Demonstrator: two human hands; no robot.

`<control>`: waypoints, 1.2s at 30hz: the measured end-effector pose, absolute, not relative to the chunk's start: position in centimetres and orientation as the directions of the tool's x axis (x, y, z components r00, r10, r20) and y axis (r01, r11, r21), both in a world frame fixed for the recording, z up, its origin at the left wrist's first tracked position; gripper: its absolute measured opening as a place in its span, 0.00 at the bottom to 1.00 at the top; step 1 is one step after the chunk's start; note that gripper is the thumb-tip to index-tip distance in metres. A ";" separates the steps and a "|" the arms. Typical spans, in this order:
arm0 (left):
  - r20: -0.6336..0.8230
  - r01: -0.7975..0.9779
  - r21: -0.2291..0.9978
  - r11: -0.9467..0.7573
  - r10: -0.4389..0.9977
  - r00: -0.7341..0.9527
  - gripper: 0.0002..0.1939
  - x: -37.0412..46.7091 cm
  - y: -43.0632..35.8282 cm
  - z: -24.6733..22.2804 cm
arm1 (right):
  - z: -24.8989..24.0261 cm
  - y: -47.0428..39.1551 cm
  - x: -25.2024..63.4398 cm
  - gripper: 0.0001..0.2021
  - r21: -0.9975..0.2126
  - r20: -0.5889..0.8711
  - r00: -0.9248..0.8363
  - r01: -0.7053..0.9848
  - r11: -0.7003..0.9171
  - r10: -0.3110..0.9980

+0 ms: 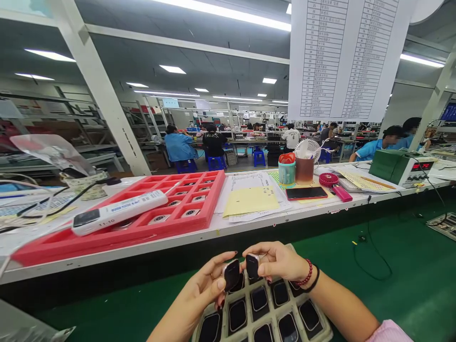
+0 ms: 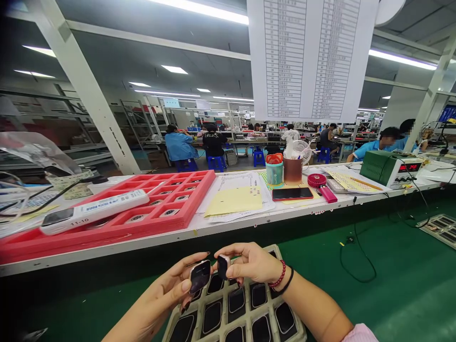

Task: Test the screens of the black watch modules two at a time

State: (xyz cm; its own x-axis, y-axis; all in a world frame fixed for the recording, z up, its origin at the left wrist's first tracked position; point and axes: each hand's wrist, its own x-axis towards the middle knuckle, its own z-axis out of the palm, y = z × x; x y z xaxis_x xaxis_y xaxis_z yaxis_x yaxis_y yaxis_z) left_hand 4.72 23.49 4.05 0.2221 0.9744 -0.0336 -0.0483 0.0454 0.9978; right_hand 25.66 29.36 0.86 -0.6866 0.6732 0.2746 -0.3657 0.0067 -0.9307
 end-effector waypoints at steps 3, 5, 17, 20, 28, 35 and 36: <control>-0.056 -0.045 0.997 0.068 0.970 0.235 0.33 4.7 23.7 3.9 | 0.6 29.7 25.6 0.28 -0.926 0.272 -0.689 -0.378 -0.013 0.672; -0.067 -0.057 0.995 0.079 0.979 0.191 0.33 4.8 23.7 4.1 | 0.4 29.9 25.5 0.29 -0.917 0.244 -0.676 -0.394 -0.061 0.695; 0.029 0.077 0.996 -0.041 0.988 0.155 0.28 5.2 24.0 3.6 | 0.1 29.8 24.9 0.22 -0.948 0.220 -0.671 -0.319 -0.008 0.708; 0.057 0.104 0.992 -0.073 0.987 0.148 0.27 5.2 24.0 3.4 | 0.0 29.7 24.7 0.23 -0.956 0.233 -0.698 -0.291 0.029 0.677; 0.023 0.338 0.935 -0.107 0.969 0.245 0.15 3.2 22.9 1.4 | -0.9 27.8 24.6 0.10 -0.793 0.272 -0.665 0.256 0.554 0.696; -0.087 0.704 0.702 -0.111 0.967 0.240 0.09 1.0 18.8 -3.1 | -3.2 25.8 23.7 0.07 -0.649 0.175 -0.747 0.402 0.645 0.642; -0.102 0.734 0.669 -0.112 0.965 0.241 0.09 0.9 18.3 -3.6 | -3.4 25.3 23.1 0.07 -0.638 0.155 -0.766 0.404 0.655 0.624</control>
